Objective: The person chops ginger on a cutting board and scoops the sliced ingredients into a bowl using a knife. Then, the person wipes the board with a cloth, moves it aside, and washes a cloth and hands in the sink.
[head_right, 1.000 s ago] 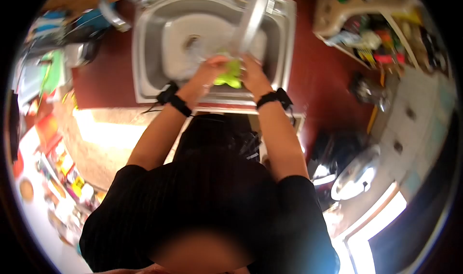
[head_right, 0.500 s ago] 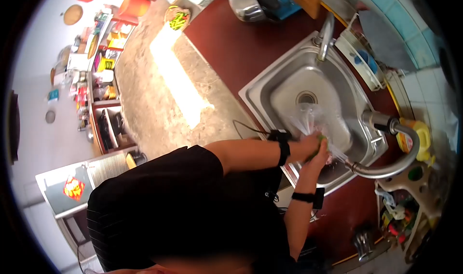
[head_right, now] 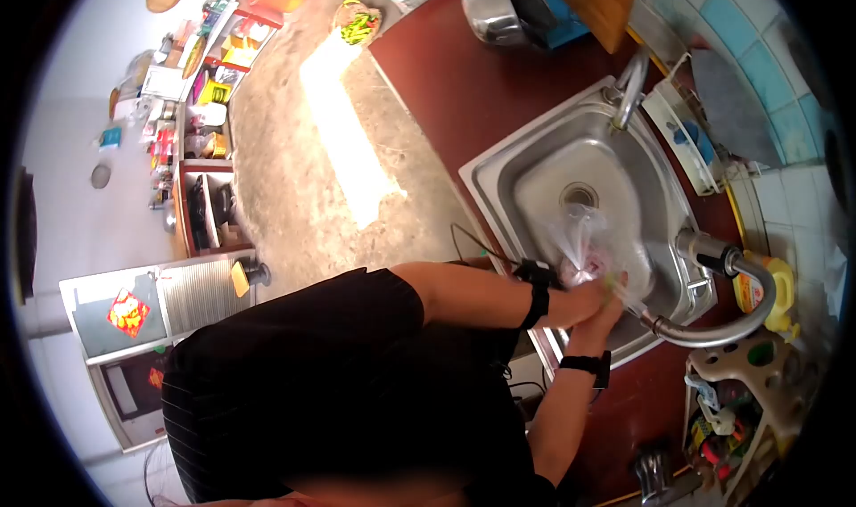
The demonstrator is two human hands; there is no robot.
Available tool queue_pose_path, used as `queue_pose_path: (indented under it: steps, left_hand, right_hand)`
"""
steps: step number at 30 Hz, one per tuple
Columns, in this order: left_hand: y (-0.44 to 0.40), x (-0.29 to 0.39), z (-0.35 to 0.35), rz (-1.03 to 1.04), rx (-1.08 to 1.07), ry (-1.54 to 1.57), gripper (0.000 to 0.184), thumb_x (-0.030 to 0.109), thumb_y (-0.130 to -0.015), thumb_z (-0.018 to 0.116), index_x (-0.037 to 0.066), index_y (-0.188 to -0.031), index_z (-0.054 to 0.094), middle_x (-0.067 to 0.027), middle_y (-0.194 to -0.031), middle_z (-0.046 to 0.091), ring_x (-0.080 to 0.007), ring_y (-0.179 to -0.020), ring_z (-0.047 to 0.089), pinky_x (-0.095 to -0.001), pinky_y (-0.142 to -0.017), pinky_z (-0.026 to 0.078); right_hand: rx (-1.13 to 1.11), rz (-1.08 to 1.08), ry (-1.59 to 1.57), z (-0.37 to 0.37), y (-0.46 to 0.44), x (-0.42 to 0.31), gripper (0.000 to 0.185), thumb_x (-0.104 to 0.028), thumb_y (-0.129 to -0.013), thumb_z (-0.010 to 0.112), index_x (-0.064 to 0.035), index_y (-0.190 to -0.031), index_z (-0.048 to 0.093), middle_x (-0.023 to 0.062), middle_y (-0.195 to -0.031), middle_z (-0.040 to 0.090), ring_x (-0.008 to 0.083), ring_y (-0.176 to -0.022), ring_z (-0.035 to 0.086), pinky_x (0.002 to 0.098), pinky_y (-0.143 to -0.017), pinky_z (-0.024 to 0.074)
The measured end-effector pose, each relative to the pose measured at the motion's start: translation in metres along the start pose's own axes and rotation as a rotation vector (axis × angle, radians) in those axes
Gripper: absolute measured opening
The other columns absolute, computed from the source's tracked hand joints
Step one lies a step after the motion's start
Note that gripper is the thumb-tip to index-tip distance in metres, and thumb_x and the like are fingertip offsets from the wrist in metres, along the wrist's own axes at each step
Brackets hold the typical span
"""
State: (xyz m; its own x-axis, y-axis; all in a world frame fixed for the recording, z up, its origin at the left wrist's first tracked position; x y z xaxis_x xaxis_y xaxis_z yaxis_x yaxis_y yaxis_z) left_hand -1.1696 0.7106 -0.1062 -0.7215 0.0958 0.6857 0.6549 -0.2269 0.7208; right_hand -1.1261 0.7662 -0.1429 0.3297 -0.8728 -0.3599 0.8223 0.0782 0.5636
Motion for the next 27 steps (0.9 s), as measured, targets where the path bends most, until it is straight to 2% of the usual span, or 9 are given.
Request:
queue_pose_path:
  steps: [4, 6, 7, 8, 14, 19, 20, 23, 27]
  left_hand:
    - [-0.017, 0.000, -0.020, -0.126, -0.262, 0.111, 0.036, 0.027, -0.104, 0.035, 0.002, -0.120, 0.055, -0.0182, -0.109, 0.064, -0.0278, -0.104, 0.059, -0.0408, -0.089, 0.048]
    - [0.019, 0.019, -0.008, -0.119, -0.213, -0.040, 0.036, 0.027, -0.104, 0.035, 0.002, -0.121, 0.054, -0.0182, -0.109, 0.064, -0.0276, -0.104, 0.059, -0.0405, -0.090, 0.048]
    - [0.039, 0.024, -0.004, -0.099, -0.179, -0.106, 0.036, 0.027, -0.104, 0.035, 0.002, -0.121, 0.054, -0.0182, -0.109, 0.064, -0.0275, -0.104, 0.059, -0.0404, -0.090, 0.048]
    - [0.050, 0.022, 0.004, -0.105, -0.158, -0.088, 0.036, 0.027, -0.104, 0.034, 0.002, -0.122, 0.053, -0.0181, -0.109, 0.064, -0.0274, -0.104, 0.059, -0.0402, -0.090, 0.048]
    - [0.001, 0.033, -0.012, -0.253, -0.194, 0.056, 0.030, 0.027, -0.102, 0.044, 0.011, -0.125, 0.055, -0.0130, -0.117, 0.061, -0.0243, -0.103, 0.059, -0.0420, -0.086, 0.049]
    - [0.032, 0.026, 0.002, -0.201, -0.247, 0.134, 0.026, 0.021, -0.099, 0.050, 0.011, -0.122, 0.056, -0.0087, -0.125, 0.056, -0.0223, -0.104, 0.057, -0.0357, -0.090, 0.047]
    - [0.025, 0.024, -0.001, -0.103, -0.205, 0.065, 0.026, 0.018, -0.097, 0.054, 0.011, -0.122, 0.056, -0.0073, -0.128, 0.054, -0.0215, -0.108, 0.055, -0.0383, -0.094, 0.045]
    - [0.024, 0.044, -0.011, -0.294, -0.193, 0.064, 0.028, 0.020, -0.097, 0.055, 0.009, -0.123, 0.054, -0.0105, -0.122, 0.059, -0.0241, -0.100, 0.059, -0.0464, -0.090, 0.047]
    - [-0.022, -0.004, -0.026, -0.550, -0.329, 0.234, 0.029, 0.026, -0.097, 0.056, 0.006, -0.118, 0.055, -0.0133, -0.108, 0.064, -0.0270, -0.084, 0.063, -0.0517, -0.081, 0.052]
  right_hand:
    - [0.352, -0.312, -0.154, 0.085, 0.046, 0.010, 0.035, -0.032, -0.102, 0.054, -0.0060, -0.126, 0.057, 0.0069, -0.115, 0.062, 0.0219, -0.105, 0.060, 0.0370, -0.091, 0.0499]
    - [0.345, -0.297, -0.194, 0.067, 0.031, -0.007, 0.029, -0.030, -0.101, 0.056, -0.0081, -0.118, 0.061, 0.0039, -0.106, 0.064, 0.0199, -0.097, 0.061, 0.0354, -0.085, 0.0511]
    - [0.073, -0.292, -0.104, -0.033, 0.013, 0.011, 0.021, -0.028, -0.100, 0.053, -0.0089, -0.104, 0.060, 0.0058, -0.099, 0.064, 0.0206, -0.091, 0.062, 0.0361, -0.081, 0.0521]
    - [0.244, -0.152, -0.082, -0.015, 0.025, -0.003, 0.021, -0.028, -0.100, 0.050, -0.0098, -0.100, 0.060, 0.0065, -0.094, 0.063, 0.0206, -0.085, 0.062, 0.0360, -0.077, 0.0526]
    - [0.562, -0.404, -0.182, 0.086, 0.045, 0.014, 0.022, -0.025, -0.102, 0.048, -0.0088, -0.109, 0.061, 0.0054, -0.102, 0.065, 0.0202, -0.092, 0.063, 0.0353, -0.079, 0.0523]
    - [0.490, -0.138, 0.001, -0.011, 0.015, -0.002, 0.032, -0.025, -0.101, 0.047, -0.0061, -0.126, 0.054, 0.0059, -0.117, 0.060, 0.0233, -0.107, 0.061, 0.0391, -0.092, 0.0517]
    - [0.725, -0.134, 0.196, -0.018, 0.013, -0.011, 0.034, -0.020, -0.099, 0.051, -0.0058, -0.129, 0.051, 0.0065, -0.117, 0.060, 0.0224, -0.103, 0.062, 0.0394, -0.080, 0.0561]
    - [0.835, -0.187, 0.154, 0.019, 0.038, -0.029, 0.019, -0.025, -0.098, 0.056, -0.0081, -0.106, 0.060, 0.0045, -0.095, 0.065, 0.0164, -0.083, 0.064, 0.0337, -0.068, 0.0548]
    - [0.682, -0.160, 0.336, 0.005, 0.033, -0.015, 0.028, -0.023, -0.094, 0.061, -0.0068, -0.116, 0.055, 0.0080, -0.105, 0.063, 0.0173, -0.086, 0.064, 0.0339, -0.067, 0.0555]
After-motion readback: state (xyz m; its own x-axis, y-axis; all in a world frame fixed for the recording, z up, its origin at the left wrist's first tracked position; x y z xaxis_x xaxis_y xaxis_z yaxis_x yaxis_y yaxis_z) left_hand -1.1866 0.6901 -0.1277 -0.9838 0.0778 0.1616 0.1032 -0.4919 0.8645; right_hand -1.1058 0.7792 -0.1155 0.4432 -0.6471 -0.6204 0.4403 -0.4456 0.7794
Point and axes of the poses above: each hand's wrist, its own y-axis away from the middle knuckle, its own z-axis out of the palm, x = y × z, the point moved 2 cm from there along -y, towards the middle knuckle
